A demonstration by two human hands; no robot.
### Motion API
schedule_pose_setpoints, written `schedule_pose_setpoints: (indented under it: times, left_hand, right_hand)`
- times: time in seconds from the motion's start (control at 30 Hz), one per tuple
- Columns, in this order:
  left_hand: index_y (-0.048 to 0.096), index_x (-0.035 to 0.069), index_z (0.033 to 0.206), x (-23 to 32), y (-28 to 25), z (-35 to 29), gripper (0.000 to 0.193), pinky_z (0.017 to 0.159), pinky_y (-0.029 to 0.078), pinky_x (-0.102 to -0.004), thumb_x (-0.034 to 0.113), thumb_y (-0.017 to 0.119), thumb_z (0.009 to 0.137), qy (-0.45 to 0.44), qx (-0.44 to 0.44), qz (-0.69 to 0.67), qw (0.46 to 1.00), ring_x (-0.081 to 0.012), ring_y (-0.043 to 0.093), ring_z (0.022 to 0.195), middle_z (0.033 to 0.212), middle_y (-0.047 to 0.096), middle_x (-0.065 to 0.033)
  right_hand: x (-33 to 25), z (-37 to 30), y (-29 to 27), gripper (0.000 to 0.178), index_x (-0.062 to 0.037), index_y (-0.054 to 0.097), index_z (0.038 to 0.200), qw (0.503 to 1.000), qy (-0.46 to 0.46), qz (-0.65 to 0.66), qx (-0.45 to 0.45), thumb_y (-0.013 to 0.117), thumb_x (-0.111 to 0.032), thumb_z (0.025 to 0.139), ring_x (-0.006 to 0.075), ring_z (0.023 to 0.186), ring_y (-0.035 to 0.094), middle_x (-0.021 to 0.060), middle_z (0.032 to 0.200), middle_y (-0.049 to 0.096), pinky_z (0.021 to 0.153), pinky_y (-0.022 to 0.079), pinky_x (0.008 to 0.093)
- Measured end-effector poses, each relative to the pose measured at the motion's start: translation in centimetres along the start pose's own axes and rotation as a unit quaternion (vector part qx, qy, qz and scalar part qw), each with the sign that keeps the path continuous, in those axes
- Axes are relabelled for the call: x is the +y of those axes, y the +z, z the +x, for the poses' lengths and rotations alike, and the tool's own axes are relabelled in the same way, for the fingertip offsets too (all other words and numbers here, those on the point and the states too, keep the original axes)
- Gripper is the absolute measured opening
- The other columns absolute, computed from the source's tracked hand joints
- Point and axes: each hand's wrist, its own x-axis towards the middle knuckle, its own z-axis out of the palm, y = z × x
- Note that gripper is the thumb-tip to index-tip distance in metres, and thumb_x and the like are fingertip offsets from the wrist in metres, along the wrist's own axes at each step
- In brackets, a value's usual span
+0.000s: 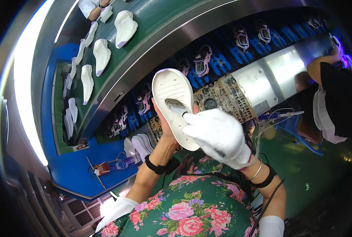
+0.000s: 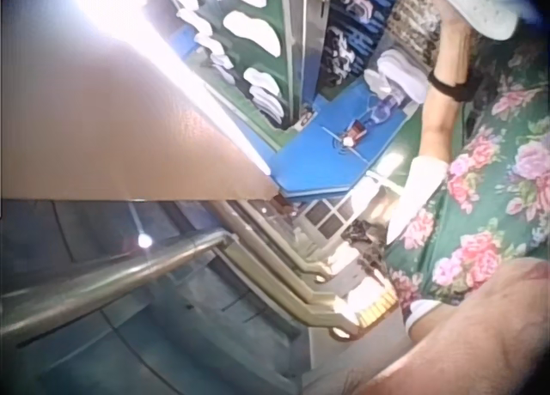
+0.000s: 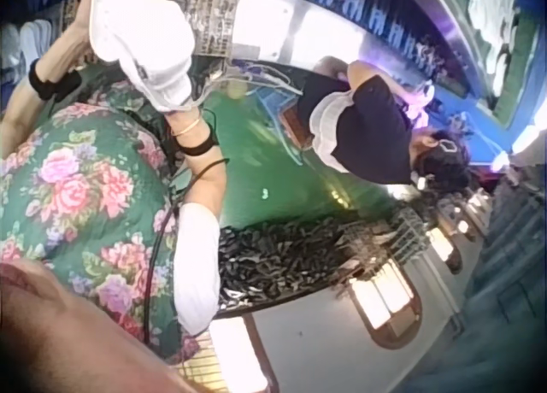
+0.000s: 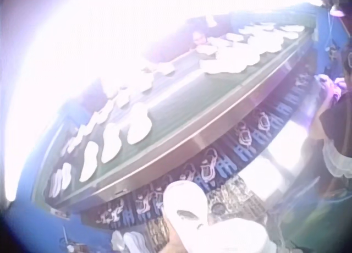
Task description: Applying adhesive to the bottom of shoe soles using a brush.
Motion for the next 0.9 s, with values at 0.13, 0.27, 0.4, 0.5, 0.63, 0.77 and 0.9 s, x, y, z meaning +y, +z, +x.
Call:
schedule_pose_setpoints:
  times: [0.13, 0.27, 0.4, 0.5, 0.63, 0.77, 0.9]
  left_hand:
    - [0.052, 0.002, 0.122, 0.2, -0.7, -0.1, 0.108, 0.067, 0.056, -0.0413, 0.094, 0.017, 0.078, -0.041, -0.117, -0.033, 0.992, -0.0295, 0.065, 0.077, 0.094, 0.062, -0.0178]
    - [0.053, 0.003, 0.119, 0.6, -0.5, 0.1, 0.108, 0.063, 0.056, -0.0402, 0.095, 0.015, 0.077, -0.002, -0.087, 0.005, 0.996, -0.0305, 0.065, 0.073, 0.086, 0.062, -0.0177]
    - [0.053, 0.003, 0.119, 0.9, -1.2, 2.1, 0.11, 0.061, 0.055, -0.0415, 0.096, 0.017, 0.075, 0.012, -0.099, 0.024, 0.995, -0.0309, 0.065, 0.073, 0.088, 0.062, -0.0181]
    - [0.053, 0.003, 0.119, 1.3, -2.4, 3.1, 0.108, 0.06, 0.053, -0.0431, 0.096, 0.023, 0.074, -0.004, -0.155, -0.003, 0.988, -0.0321, 0.063, 0.076, 0.093, 0.062, -0.0194]
    - [0.055, 0.003, 0.115, 1.2, -2.0, 3.2, 0.109, 0.06, 0.049, -0.0437, 0.099, 0.026, 0.071, 0.001, -0.143, -0.04, 0.989, -0.0314, 0.058, 0.076, 0.095, 0.061, -0.0182]
    - [0.055, 0.007, 0.107, 1.3, -1.6, 3.3, 0.094, 0.063, 0.042, -0.0323, 0.093, 0.034, 0.076, -0.025, -0.149, -0.001, 0.989, -0.0213, 0.049, 0.067, 0.083, 0.055, -0.011]
    - [0.053, 0.01, 0.118, 1.4, -1.3, 2.8, 0.094, 0.062, 0.041, -0.0334, 0.092, 0.03, 0.079, -0.011, -0.102, -0.072, 0.992, -0.019, 0.044, 0.061, 0.08, 0.05, -0.009]
  right_hand:
    - [-0.9, -1.1, 1.0, 0.03, -0.0096, 0.075, 0.099, 0.998, -0.012, 0.053, -0.041, 0.074, -0.004, 0.07, 0.0248, 0.087, 0.069, 0.0092, 0.106, 0.072, 0.074, 0.056, 0.0357]
    - [-0.8, -0.7, 0.1, 0.024, -0.0073, 0.074, 0.093, 0.999, 0.024, 0.039, 0.015, 0.078, -0.002, 0.069, 0.0271, 0.085, 0.071, 0.012, 0.1, 0.074, 0.075, 0.056, 0.0358]
    - [-0.4, -1.1, 1.1, 0.025, -0.0053, 0.074, 0.095, 0.998, -0.042, -0.042, -0.011, 0.076, -0.002, 0.071, 0.0277, 0.087, 0.07, 0.012, 0.103, 0.073, 0.075, 0.056, 0.0353]
    - [-0.2, -0.8, 0.4, 0.02, -0.0073, 0.075, 0.094, 0.991, 0.011, 0.131, -0.032, 0.075, -0.004, 0.075, 0.0249, 0.085, 0.069, 0.0098, 0.097, 0.074, 0.074, 0.056, 0.0348]
    - [0.8, -1.7, 0.2, 0.025, -0.0091, 0.075, 0.097, 0.998, 0.014, 0.052, 0.038, 0.078, -0.005, 0.072, 0.025, 0.083, 0.069, 0.0088, 0.101, 0.073, 0.072, 0.056, 0.0345]
    - [-0.3, -3.3, 1.1, 0.029, -0.0092, 0.074, 0.1, 0.999, -0.004, 0.047, -0.027, 0.077, -0.005, 0.071, 0.0269, 0.085, 0.069, 0.0095, 0.105, 0.073, 0.076, 0.056, 0.0364]
    - [-0.3, -2.4, -0.1, 0.024, -0.0073, 0.076, 0.095, 0.986, 0.069, 0.152, -0.021, 0.078, -0.003, 0.072, 0.0262, 0.081, 0.069, 0.0103, 0.099, 0.074, 0.073, 0.055, 0.0345]
